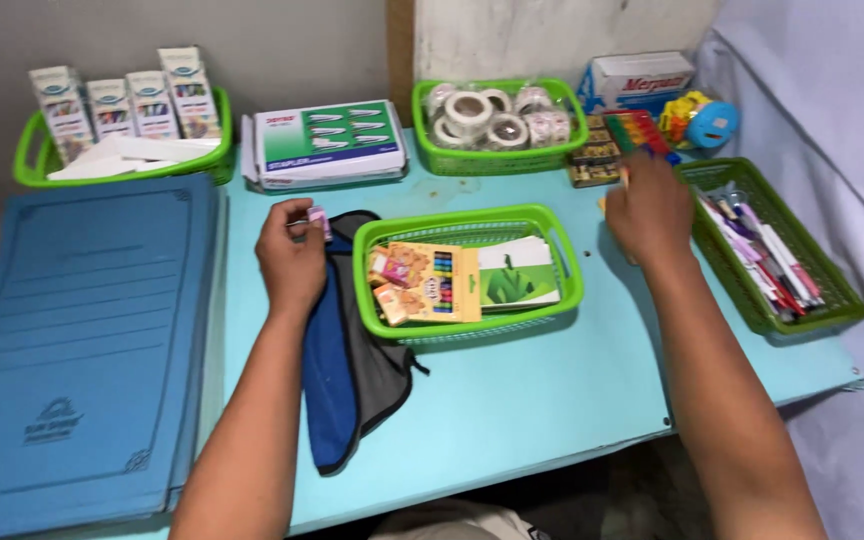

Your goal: The person organizes stationery items on a light blue table. They stack blue folders, move green baskets containing tape and pens, and arrange small boxes of crayons and notepads. The person also flips through the pages of a small notepad.

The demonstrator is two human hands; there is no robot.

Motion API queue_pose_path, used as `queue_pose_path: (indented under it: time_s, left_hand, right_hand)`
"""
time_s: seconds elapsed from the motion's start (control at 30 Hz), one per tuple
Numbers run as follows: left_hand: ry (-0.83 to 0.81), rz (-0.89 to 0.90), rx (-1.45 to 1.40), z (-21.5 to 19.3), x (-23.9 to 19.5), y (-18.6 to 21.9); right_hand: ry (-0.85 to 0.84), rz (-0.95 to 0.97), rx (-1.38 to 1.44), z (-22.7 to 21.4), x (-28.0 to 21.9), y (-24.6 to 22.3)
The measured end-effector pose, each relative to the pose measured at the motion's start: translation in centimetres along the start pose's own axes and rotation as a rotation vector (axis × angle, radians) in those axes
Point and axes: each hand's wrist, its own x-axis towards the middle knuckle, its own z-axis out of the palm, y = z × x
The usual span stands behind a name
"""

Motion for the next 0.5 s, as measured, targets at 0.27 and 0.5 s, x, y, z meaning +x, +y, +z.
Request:
queue_pose_path:
  time_s: [0.27,0.5]
  left_hand:
    - [-0.039,0.009,0.064,-0.2,-0.2,1.1]
    - [-0.039,0.021,0.091,-0.3,-0.1,1.0]
  right_hand:
    - [-0.027,-0.007,-0.148,2.3,-3.8,2.9]
    - [0.039,-0.013,-0.077,3.4,-2.9,2.6]
